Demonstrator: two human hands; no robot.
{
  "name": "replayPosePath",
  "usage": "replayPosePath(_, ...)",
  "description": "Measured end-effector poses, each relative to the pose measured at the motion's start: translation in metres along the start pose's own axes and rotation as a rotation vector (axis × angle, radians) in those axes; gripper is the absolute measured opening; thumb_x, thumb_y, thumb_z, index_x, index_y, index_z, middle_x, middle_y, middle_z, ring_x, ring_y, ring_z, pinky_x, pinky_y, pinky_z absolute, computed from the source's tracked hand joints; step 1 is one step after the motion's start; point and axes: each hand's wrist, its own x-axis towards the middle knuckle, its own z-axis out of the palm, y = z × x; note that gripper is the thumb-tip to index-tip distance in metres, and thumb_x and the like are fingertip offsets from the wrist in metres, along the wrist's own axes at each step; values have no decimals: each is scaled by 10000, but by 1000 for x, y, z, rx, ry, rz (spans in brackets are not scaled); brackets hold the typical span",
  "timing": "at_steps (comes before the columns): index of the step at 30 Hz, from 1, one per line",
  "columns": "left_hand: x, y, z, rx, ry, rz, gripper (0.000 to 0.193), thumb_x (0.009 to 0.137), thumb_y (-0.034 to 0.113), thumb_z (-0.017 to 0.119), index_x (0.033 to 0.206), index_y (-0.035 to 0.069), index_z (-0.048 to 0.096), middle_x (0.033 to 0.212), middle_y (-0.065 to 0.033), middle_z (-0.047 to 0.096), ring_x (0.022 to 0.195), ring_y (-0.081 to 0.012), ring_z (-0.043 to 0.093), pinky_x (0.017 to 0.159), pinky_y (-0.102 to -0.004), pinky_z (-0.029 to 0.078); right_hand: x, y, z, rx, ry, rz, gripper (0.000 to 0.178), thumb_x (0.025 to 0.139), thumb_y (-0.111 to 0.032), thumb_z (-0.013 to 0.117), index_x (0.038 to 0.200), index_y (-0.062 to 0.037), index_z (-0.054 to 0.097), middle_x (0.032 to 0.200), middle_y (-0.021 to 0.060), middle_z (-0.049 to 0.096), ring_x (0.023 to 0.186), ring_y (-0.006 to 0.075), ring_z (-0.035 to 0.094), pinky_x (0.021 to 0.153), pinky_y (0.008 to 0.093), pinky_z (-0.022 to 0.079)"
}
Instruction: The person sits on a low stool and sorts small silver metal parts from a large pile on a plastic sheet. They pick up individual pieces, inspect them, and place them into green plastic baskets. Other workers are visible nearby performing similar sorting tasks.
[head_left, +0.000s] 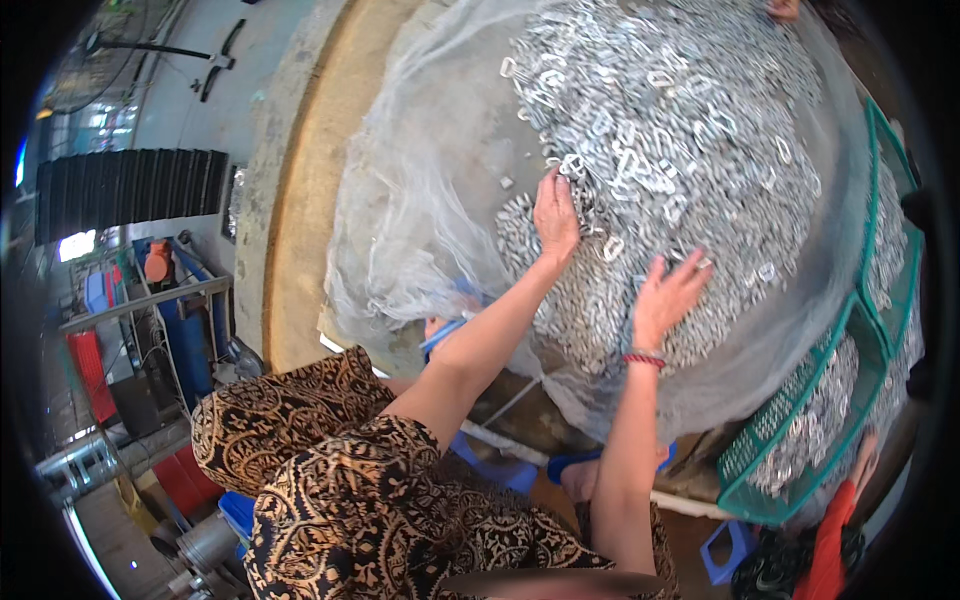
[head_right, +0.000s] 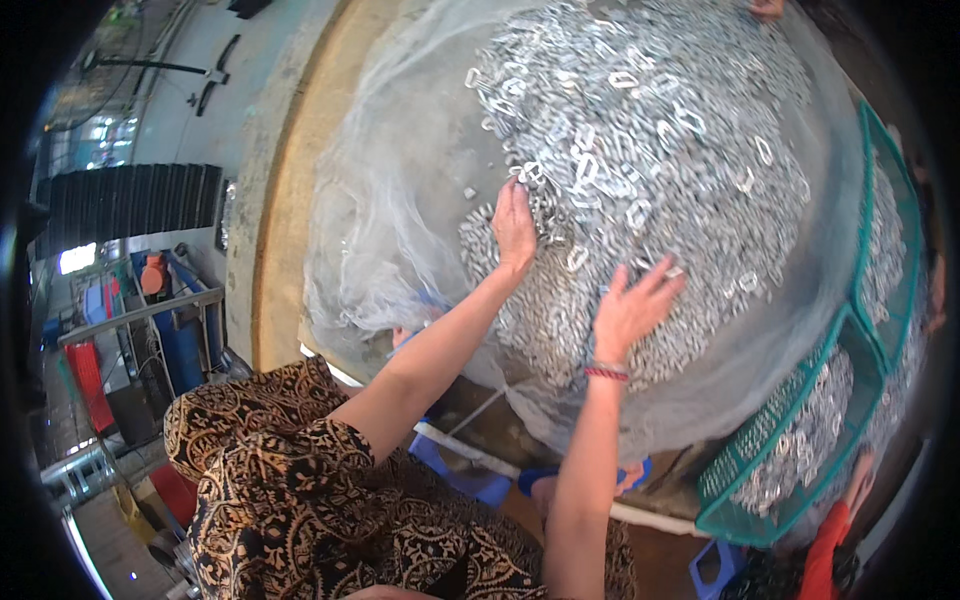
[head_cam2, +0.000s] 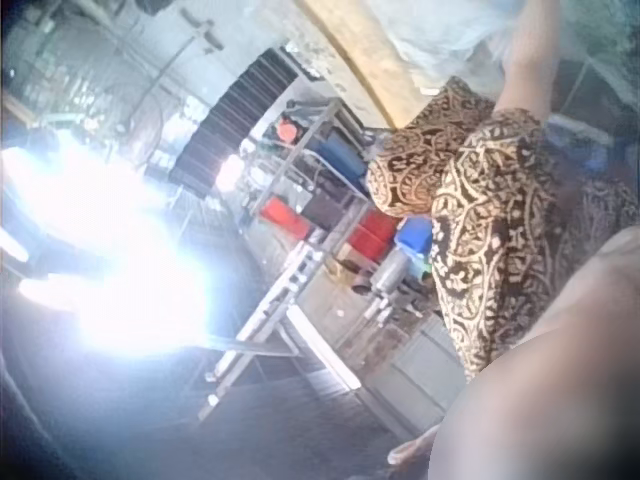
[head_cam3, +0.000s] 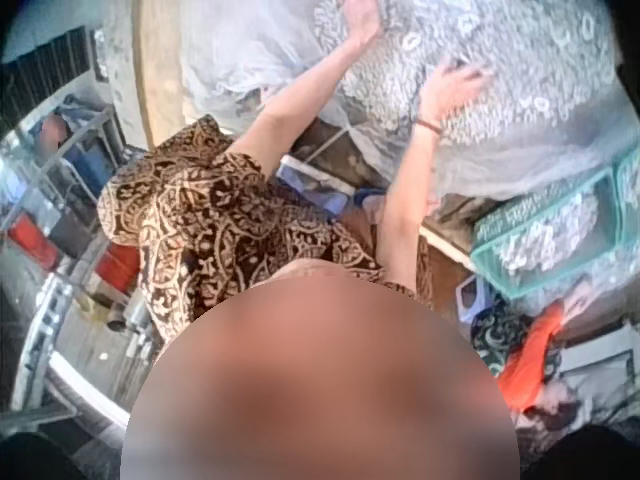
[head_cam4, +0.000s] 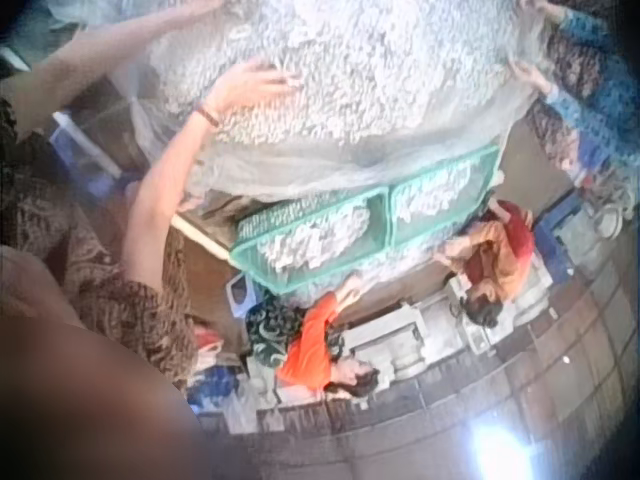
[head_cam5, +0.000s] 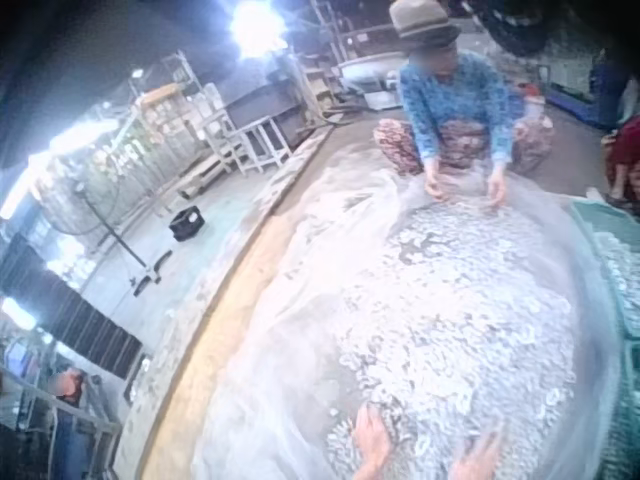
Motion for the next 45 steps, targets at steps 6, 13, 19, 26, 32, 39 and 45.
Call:
replayPosePath(6, -75, 13, -9, -281, -267, -325, 495, 976, 373, 332, 1166, -24, 560, 1121, -183, 602, 1044, -296, 557, 923, -349, 393, -46, 1, -6, 148, -144, -1, 575, 902, -354, 488, 1395, -102, 333, 1359, 323, 295, 1257, 455, 300, 1021, 497, 271)
replayPosePath(13, -102, 41, -27, -982, -651, -860, 240, 929, 129, 465, 1124, 3, 524, 1048, -98, 571, 942, -211, 556, 803, -373, 492, -77, 26, -23, 495, -141, -149, 554, 788, -244, 651, 1301, -123, 483, 1360, 295, 325, 1250, 428, 337, 1044, 449, 286)
replayPosePath(19, -88, 67, -56, -887, -737, -663, 216, 842, -63, 470, 1055, -45, 439, 1033, -142, 468, 905, -263, 547, 771, -402, 571, -83, 63, -48, 558, -5, 21, 452, 687, -50, 699, 1131, -75, 616, 1133, 151, 593, 1007, 295, 579, 891, 353, 446)
replayPosePath(26, -71, 78, -70, 97, -863, -107, 292, 887, 137, 423, 1118, 88, 596, 1070, -129, 602, 1035, -213, 552, 893, -380, 451, -74, 72, -58, 999, 0, 420, 360, 752, -151, 731, 1006, 18, 538, 969, 156, 616, 874, 255, 616, 738, 330, 507)
replayPosePath(32, -92, 55, -63, 233, -782, 423, 225, 788, 103, 482, 950, 77, 635, 866, -212, 638, 836, -368, 615, 751, -415, 482, -84, 69, -63, 1869, -141, 671, 163, 828, -30, 572, 925, -29, 442, 1004, 214, 578, 915, 340, 610, 775, 409, 544)
replayPosePath(39, -138, 25, -73, 436, -771, 781, 158, 738, 111, 641, 856, 29, 576, 839, -186, 575, 811, -369, 588, 747, -454, 463, -102, 99, -57, 1635, -296, 633, 286, 860, -47, 500, 1145, -24, 517, 936, 178, 607, 834, 292, 631, 723, 375, 543)
replayPosePath(45, -94, 50, -63, 366, -847, 585, 218, 770, 220, 671, 852, 22, 633, 796, -189, 618, 789, -350, 608, 724, -436, 476, -124, 84, -41, 345, -305, 118, 230, 730, -104, 694, 887, 42, 609, 869, 223, 623, 761, 376, 612, 699, 405, 508)
